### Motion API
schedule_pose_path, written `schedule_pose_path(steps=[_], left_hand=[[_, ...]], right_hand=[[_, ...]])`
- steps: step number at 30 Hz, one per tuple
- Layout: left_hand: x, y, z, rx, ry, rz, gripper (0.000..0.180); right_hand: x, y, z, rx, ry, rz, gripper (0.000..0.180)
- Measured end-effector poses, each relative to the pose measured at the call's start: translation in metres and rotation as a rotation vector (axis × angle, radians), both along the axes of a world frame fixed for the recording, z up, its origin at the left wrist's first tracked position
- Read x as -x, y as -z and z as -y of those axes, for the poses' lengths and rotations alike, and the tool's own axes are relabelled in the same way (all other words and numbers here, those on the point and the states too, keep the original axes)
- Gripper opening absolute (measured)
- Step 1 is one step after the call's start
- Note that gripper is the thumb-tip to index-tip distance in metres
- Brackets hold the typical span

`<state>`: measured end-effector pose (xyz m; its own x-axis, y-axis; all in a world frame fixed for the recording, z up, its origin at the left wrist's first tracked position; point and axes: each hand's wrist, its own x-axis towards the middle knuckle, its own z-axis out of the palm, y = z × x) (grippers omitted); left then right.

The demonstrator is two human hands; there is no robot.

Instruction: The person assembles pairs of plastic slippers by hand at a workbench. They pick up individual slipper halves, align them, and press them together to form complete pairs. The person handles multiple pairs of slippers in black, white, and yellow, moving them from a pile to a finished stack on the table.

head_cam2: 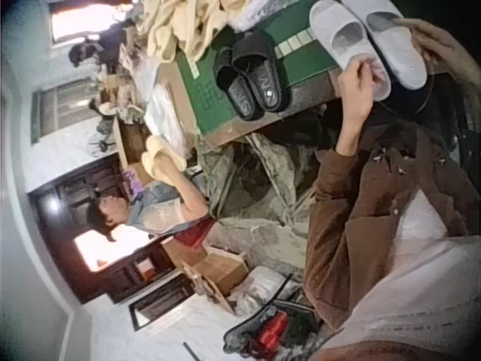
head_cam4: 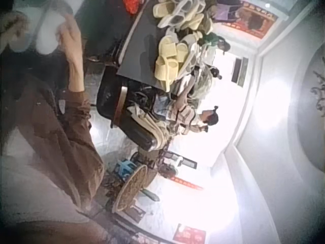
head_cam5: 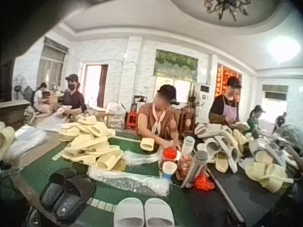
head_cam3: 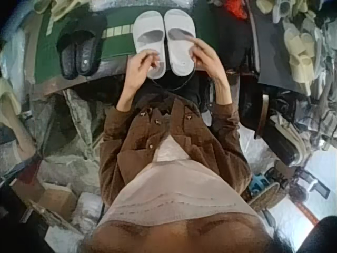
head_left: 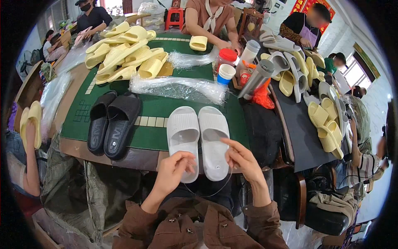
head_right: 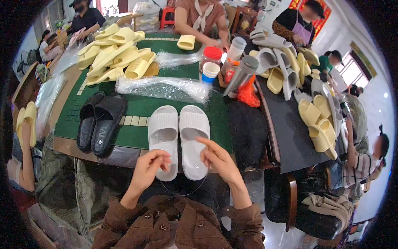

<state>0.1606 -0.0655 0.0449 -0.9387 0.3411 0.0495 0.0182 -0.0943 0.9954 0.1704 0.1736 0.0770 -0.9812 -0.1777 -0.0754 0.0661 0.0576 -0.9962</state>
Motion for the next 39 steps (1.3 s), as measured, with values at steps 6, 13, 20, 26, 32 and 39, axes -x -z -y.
schedule_pose_path(steps=[6,13,20,26,32,39], left_hand=[[0.001,0.001,-0.013,-0.054,0.119,0.155,0.020],[0.004,0.004,-0.013,0.010,0.178,0.153,0.018],[0.004,0.004,-0.007,0.142,-0.064,-0.094,0.019],[0.003,0.000,-0.011,0.123,-0.115,-0.024,0.023],[0.005,0.020,-0.002,-0.147,-0.045,0.160,0.026],[0.022,0.030,-0.006,0.143,-0.130,-0.111,0.049]], right_hand=[[0.013,0.008,0.021,-0.138,-0.117,-0.101,0.032],[0.025,0.011,0.054,-0.191,-0.135,-0.172,0.031],[0.043,0.020,0.054,-0.137,-0.070,-0.060,0.028],[0.052,0.033,0.055,-0.086,-0.137,0.026,0.027],[0.046,0.034,0.048,0.037,-0.112,0.006,0.023],[0.045,0.044,0.015,-0.160,0.033,-0.011,0.025]])
